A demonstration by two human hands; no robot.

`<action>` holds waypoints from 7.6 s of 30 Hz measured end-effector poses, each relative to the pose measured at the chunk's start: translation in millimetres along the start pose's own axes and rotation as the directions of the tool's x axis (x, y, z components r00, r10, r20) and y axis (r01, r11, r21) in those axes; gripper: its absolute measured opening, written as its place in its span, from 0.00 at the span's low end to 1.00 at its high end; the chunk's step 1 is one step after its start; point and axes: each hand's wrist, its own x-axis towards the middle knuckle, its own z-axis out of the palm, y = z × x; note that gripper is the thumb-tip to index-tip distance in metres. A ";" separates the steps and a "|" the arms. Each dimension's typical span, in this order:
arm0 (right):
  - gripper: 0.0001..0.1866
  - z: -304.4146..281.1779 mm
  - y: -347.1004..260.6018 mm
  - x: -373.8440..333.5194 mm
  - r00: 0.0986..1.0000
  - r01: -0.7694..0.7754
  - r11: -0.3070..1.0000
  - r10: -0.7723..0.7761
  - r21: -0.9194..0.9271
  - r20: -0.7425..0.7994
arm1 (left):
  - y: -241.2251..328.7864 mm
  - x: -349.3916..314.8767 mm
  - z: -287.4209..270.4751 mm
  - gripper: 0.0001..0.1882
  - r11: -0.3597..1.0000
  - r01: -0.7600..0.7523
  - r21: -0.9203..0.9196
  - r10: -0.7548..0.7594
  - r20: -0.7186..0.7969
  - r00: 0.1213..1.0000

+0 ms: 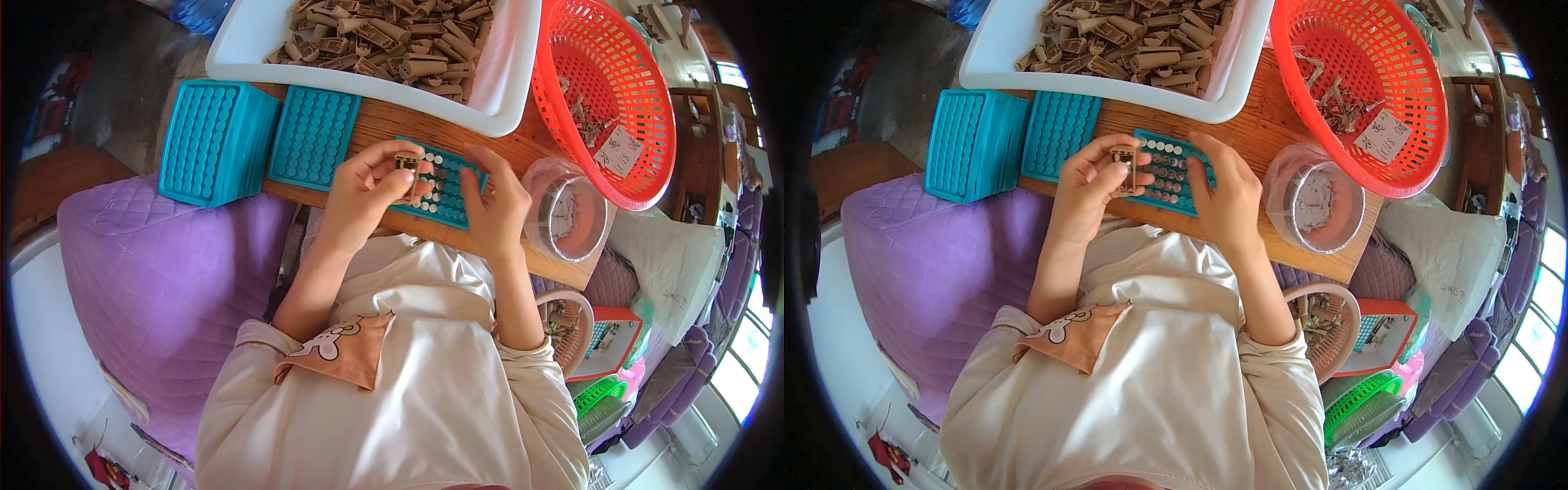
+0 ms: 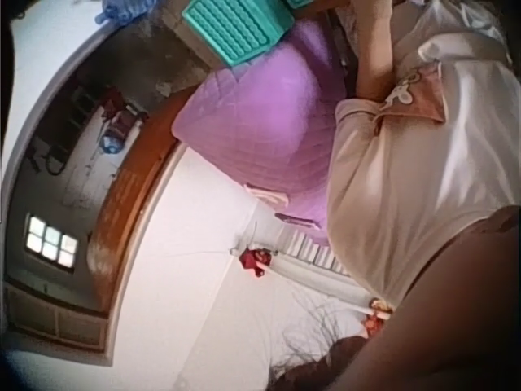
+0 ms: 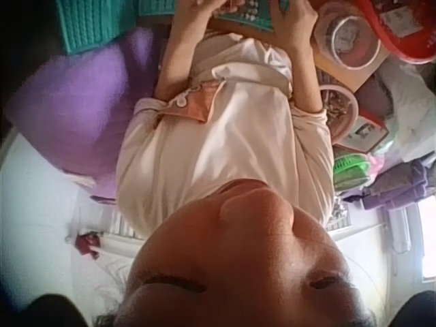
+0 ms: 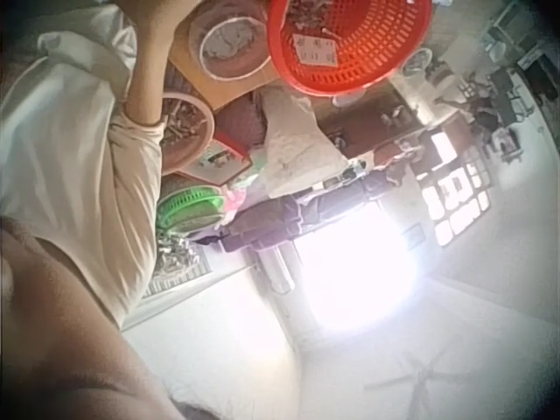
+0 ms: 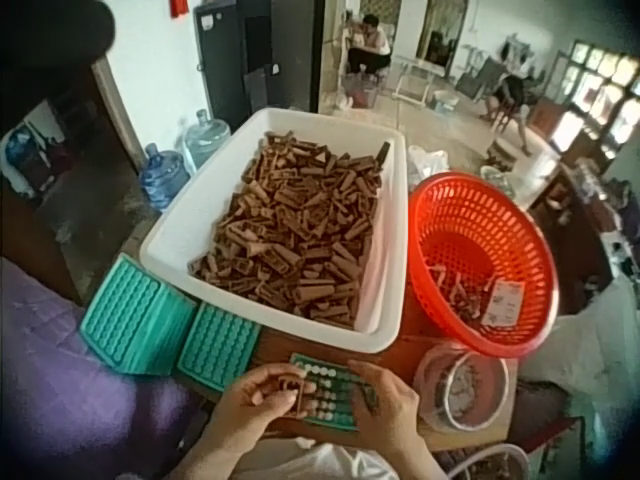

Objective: The person assembles a plastic base by hand, fitting small plastic and metal components together.

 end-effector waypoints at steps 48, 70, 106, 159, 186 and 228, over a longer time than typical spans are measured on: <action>0.12 13.5 -27.7 -11.6 0.991 -0.119 0.971 0.129 0.209 -0.036 | -8.5 -10.5 -7.1 0.14 0.996 -0.016 0.085 0.016 -0.002 1.000; 0.27 -27.6 -35.9 61.0 0.567 -0.002 0.999 0.046 -0.054 0.822 | 6.8 -19.0 2.4 0.11 0.726 -0.041 0.686 -0.192 0.260 0.946; 0.08 -53.1 -26.6 64.0 0.969 -0.175 0.937 0.218 -0.304 0.113 | 5.1 -1.6 0.6 0.17 0.968 -0.078 -0.239 0.069 -0.046 0.997; 0.13 -4.4 -34.9 -9.2 0.926 -0.347 0.893 0.278 0.286 0.254 | -28.5 4.1 41.2 0.16 0.823 -0.488 0.290 0.488 0.080 0.869; 0.09 -136.2 57.1 -6.2 0.862 -0.100 0.833 0.345 -0.544 0.371 | -27.6 -7.8 29.1 0.17 0.912 0.146 -0.383 -0.038 0.275 0.961; 0.04 -53.3 -43.9 21.4 0.972 -0.162 0.984 0.145 0.078 0.188 | -18.9 2.7 42.1 0.21 0.881 0.322 -0.346 -0.237 0.265 0.935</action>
